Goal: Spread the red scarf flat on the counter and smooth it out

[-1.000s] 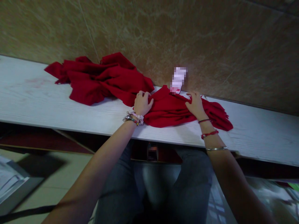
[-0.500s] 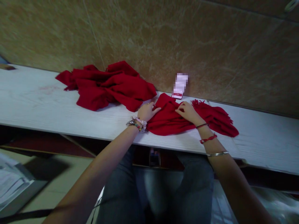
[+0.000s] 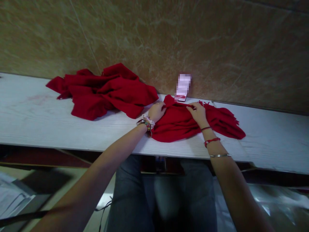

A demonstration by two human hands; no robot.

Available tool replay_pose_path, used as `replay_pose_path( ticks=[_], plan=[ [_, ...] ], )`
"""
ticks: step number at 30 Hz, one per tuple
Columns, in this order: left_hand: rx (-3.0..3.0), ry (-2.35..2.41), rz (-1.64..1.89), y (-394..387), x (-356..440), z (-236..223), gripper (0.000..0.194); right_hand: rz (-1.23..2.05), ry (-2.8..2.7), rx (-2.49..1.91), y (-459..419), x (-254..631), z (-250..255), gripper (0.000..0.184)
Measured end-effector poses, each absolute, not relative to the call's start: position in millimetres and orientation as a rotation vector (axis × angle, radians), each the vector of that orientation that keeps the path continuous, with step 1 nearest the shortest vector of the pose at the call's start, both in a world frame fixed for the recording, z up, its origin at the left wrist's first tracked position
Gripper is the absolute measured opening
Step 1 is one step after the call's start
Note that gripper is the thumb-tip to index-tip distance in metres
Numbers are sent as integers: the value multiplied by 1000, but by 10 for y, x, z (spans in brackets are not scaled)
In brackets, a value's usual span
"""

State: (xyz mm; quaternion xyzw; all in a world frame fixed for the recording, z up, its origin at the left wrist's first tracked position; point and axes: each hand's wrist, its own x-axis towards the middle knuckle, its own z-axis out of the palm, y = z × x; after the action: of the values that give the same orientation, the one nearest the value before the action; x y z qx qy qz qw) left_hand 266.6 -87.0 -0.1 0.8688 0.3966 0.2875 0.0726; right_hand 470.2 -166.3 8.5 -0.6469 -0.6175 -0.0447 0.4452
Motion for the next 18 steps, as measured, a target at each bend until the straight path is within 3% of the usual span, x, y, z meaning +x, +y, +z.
replay_pose_path(
  ticks=[5,11,18],
  plan=[
    [2367,1253,1098,-847,2557,-18,20,209,-1316,-1402,-1684,4831,63,23],
    [2237,1185,1318,-824,2415,-26,23,367,-1634,-1330,-1599,4727,163,31],
    [2558,1088,1185,-832,2436,-79,18,463,-1704,-1314,-1556,4751,175,17]
  ],
)
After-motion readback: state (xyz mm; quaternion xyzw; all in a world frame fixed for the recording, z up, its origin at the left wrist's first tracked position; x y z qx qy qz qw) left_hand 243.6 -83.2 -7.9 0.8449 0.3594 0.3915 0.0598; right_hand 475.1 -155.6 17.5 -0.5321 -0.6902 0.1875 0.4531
